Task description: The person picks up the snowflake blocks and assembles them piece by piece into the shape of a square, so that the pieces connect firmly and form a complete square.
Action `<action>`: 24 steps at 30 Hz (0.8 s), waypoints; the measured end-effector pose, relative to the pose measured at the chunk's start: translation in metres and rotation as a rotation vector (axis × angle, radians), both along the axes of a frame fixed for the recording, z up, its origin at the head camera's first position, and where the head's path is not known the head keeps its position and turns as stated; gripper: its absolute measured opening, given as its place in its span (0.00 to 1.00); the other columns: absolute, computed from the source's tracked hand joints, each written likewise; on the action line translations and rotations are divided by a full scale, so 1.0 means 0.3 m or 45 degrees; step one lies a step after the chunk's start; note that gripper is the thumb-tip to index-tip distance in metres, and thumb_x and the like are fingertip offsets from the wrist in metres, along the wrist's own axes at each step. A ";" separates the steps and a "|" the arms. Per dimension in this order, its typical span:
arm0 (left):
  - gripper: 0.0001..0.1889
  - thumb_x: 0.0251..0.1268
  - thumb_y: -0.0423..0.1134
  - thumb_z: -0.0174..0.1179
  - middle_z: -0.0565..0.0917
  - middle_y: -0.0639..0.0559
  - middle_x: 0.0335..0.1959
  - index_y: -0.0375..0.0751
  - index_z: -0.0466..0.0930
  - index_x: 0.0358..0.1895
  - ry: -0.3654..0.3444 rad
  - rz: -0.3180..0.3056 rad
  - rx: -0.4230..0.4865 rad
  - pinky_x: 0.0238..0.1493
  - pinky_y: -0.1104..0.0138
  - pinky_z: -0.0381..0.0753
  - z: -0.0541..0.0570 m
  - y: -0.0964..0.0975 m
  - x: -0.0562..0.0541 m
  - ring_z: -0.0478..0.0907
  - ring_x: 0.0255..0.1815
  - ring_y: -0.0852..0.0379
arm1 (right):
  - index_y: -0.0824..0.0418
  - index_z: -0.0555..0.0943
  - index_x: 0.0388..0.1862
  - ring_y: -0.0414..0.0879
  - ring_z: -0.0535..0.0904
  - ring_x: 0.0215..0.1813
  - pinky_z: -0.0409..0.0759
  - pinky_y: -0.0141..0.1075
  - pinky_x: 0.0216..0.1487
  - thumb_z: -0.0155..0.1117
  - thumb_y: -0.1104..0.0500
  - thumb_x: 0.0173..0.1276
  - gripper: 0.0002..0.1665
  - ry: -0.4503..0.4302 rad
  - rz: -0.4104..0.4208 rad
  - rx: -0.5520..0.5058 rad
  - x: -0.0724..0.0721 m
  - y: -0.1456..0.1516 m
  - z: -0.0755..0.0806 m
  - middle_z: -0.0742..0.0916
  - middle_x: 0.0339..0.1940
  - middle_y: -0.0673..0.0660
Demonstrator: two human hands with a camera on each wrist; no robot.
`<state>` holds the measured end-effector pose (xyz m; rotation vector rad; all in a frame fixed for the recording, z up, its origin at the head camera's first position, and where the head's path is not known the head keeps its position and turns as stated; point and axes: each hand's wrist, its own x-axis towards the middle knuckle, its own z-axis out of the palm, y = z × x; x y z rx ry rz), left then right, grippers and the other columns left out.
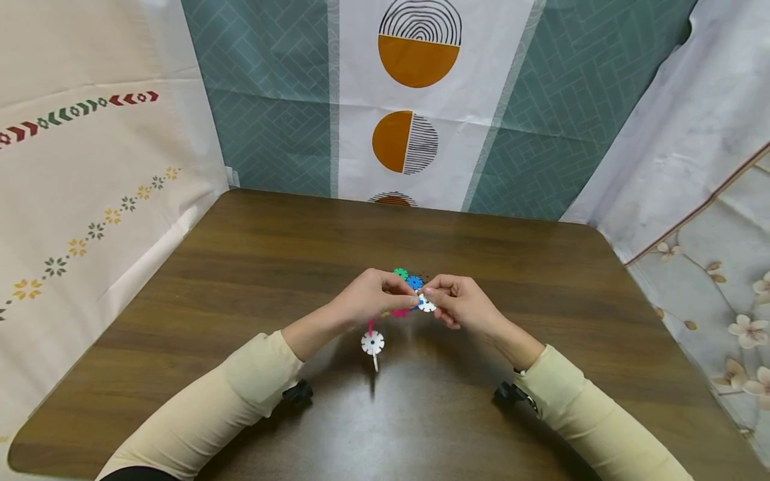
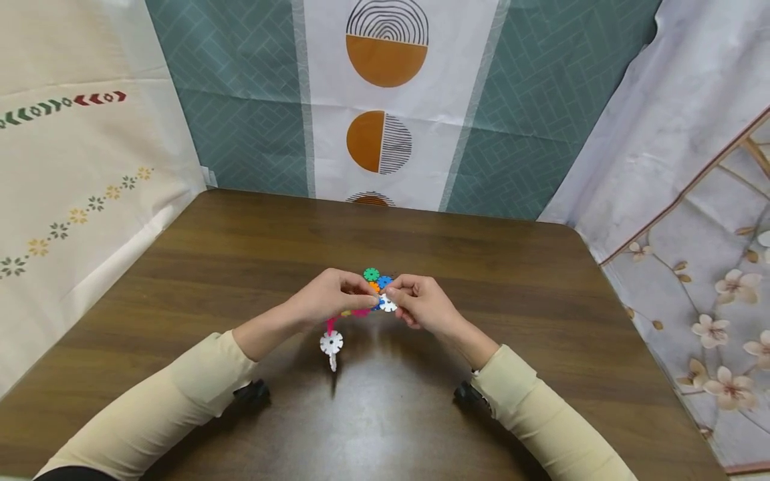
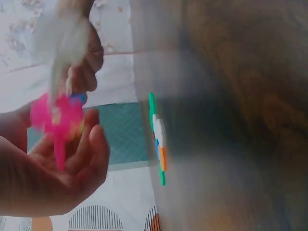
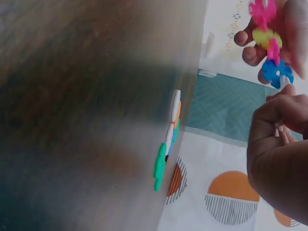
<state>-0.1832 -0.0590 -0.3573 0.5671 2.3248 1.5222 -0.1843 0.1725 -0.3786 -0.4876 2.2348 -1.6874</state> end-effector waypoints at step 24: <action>0.13 0.77 0.44 0.57 0.90 0.45 0.38 0.38 0.86 0.48 -0.291 -0.062 0.000 0.22 0.65 0.62 -0.026 -0.026 -0.031 0.61 0.15 0.57 | 0.59 0.82 0.42 0.45 0.74 0.27 0.74 0.39 0.30 0.68 0.57 0.72 0.07 0.420 0.005 0.861 -0.099 0.039 -0.028 0.83 0.27 0.53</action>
